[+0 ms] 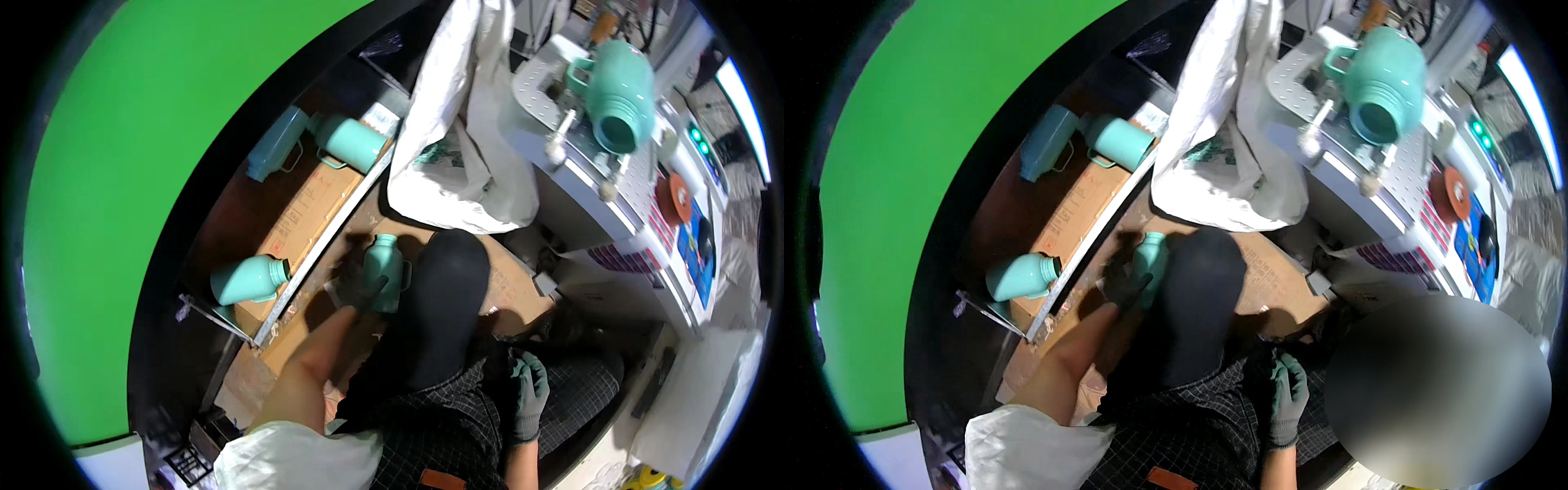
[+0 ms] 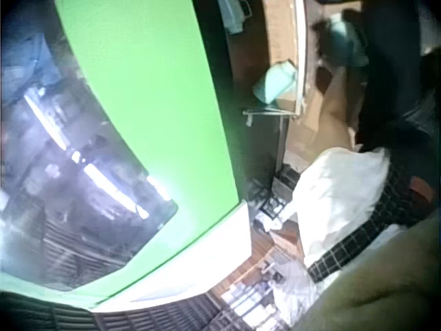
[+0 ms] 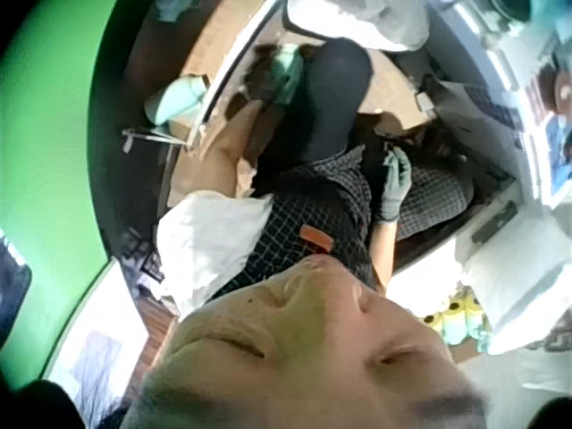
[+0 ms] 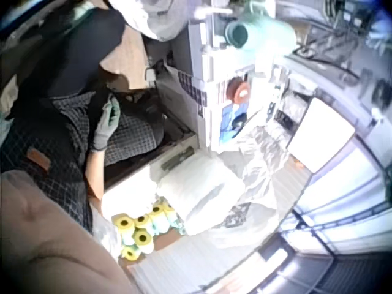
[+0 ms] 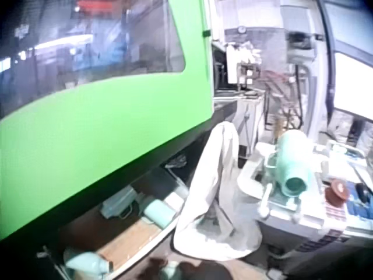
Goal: The person assembles teal plastic containers by inserting a handle, applying a label, and attaching a yellow lid. They repeat this sequence for multiple units, placing finished items on a nearby table.
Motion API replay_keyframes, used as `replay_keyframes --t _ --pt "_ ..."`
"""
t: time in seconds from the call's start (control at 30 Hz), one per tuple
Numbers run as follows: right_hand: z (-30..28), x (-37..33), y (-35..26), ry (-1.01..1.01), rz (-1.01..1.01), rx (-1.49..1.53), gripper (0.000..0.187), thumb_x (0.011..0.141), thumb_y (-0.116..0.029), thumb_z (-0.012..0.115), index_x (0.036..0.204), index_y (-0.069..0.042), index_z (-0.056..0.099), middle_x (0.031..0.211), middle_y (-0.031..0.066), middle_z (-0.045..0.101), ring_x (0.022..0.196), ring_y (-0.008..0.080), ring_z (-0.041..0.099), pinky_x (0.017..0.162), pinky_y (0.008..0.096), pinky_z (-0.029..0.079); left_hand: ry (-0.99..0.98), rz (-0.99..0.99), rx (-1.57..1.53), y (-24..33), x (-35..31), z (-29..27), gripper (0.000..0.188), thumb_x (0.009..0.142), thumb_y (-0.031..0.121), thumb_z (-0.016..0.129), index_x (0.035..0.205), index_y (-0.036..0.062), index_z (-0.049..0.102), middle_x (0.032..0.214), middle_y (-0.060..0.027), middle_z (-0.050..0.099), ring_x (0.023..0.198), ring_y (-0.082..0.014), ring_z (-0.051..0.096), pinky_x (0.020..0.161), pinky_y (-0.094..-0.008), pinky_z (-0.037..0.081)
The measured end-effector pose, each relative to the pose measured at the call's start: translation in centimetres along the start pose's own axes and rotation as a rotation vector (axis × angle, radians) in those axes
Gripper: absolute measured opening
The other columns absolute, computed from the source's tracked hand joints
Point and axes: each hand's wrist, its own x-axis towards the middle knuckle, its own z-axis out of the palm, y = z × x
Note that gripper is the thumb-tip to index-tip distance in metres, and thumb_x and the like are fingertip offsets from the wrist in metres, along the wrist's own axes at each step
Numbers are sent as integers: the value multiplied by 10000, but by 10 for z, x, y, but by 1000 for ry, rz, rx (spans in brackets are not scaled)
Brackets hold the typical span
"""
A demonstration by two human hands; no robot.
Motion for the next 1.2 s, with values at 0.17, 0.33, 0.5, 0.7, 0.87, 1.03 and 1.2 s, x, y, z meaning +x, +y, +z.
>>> replay_keyframes --t 0.17,0.33,0.5,0.7,0.87,1.03,1.2 --pt "9 2 7 -70 6 -187 271 1044 -72 617 1271 67 666 1226 92 703 1102 152 627 991 293 490 -391 -853 -1514 -22 -22 85 840 945 478 713 1548 -21 408 1505 -224 522 1320 -367 574 1092 -518 494" --pt "7 -2 12 -99 68 -179 243 1041 -65 614 1235 67 679 1212 92 715 1070 147 639 975 284 494 -477 -979 -2076 -15 -29 62 691 990 357 694 1512 -29 456 1464 -230 551 1280 -348 601 1078 -503 512" --pt "32 6 -34 -2 -158 -139 282 1051 -62 596 1295 64 661 1170 86 714 1020 117 629 931 260 499 -369 -436 -1913 -31 -43 -18 599 1014 282 673 1488 -32 484 1441 -229 568 1258 -336 613 1073 -490 516" --pt "91 17 -150 -22 -458 147 624 1002 -95 644 1558 55 404 1459 139 569 884 81 577 839 254 520 -28 425 -1224 96 -145 -226 471 987 216 742 1359 -35 601 1257 -124 697 1107 -227 672 948 -358 543" --pt "20 -6 -178 202 -526 75 518 941 -132 645 1415 48 541 1203 94 641 903 112 604 809 273 513 -103 1120 -556 127 -182 -212 446 826 63 812 1250 42 675 1234 -171 680 1143 -376 658 980 -478 528" --pt "-50 -75 -114 413 -855 -392 290 860 -90 789 1105 -1 663 1144 140 679 977 237 682 834 350 558 79 978 -506 178 -212 -221 534 828 44 770 1331 3 599 1346 -242 591 1297 -434 549 1078 -495 479" --pt "-44 -131 -103 116 -746 -513 297 867 -165 830 1054 -23 648 1150 218 684 895 369 730 769 411 588 -265 1738 -397 258 -282 -229 897 753 372 888 1443 -58 510 1441 -237 544 1369 -402 523 1163 -499 433"
